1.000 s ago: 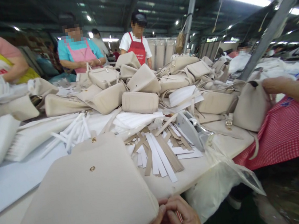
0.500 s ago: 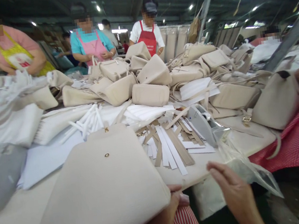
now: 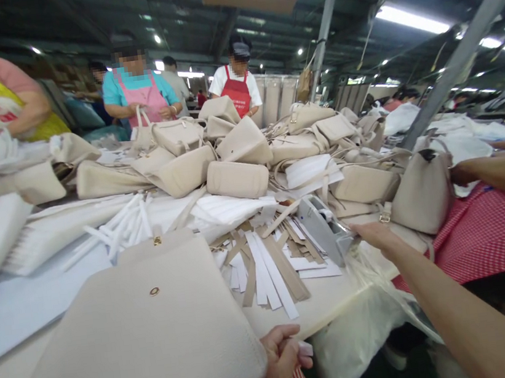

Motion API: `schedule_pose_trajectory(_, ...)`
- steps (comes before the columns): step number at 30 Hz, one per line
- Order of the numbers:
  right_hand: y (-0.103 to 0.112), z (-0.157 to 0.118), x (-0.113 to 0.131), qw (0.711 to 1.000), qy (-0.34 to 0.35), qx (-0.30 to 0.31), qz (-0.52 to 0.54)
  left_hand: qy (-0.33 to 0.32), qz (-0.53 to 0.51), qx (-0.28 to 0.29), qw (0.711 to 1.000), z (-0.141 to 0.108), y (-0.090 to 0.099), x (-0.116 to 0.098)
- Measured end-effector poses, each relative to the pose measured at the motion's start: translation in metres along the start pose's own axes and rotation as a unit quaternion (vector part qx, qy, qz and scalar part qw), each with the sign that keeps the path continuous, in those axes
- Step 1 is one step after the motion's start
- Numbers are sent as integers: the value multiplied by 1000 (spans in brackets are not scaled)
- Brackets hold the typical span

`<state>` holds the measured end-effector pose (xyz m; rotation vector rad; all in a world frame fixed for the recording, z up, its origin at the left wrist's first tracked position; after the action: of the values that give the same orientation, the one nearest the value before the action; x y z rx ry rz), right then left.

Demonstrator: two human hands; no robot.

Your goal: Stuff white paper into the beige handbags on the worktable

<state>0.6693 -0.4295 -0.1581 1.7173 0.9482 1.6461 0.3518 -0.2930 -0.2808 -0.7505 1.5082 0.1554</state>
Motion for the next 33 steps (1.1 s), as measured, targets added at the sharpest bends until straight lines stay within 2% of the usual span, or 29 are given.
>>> schedule_pose_trajectory(3, -11, 2, -5, 995, -60, 74, -2, -1, -5, -6, 1000, 2, 2, 5)
schedule_pose_trajectory(8, -24, 5, -1, 987, -80, 134, 18, -2, -19, -15, 1000, 3, 3, 6)
schedule_pose_trajectory(15, -20, 7, -3, 988, -90, 115, 47, 5, -28, -17, 999, 1, 2, 1)
schedule_pose_trajectory(21, 11, -6, 6, 992, -65, 73, 75, -5, -13, -10, 1000, 4, 3, 5)
schedule_pose_trajectory(25, 24, -25, 6, 993, -29, 91, 75, -10, -13, -6, 1000, 4, 4, 6)
schedule_pose_trajectory(29, 18, -41, -15, 992, -38, 96, 68, -8, 2, 6, 1000, 3, 3, 1)
schedule_pose_trajectory(33, -1, -45, -34, 991, -51, 97, 77, 0, 3, 5, 1000, 2, 2, -5)
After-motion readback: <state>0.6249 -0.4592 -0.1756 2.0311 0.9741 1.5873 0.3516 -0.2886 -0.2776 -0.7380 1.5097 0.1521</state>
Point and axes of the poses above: each hand's wrist, its own z-axis towards the middle knuckle, its own y-axis out of the back of the hand, x = y × z, the point moved 6 cm from there along z, towards the middle knuckle, and after that the axes turned 14 degrees about -y, right-handed, at the moved point
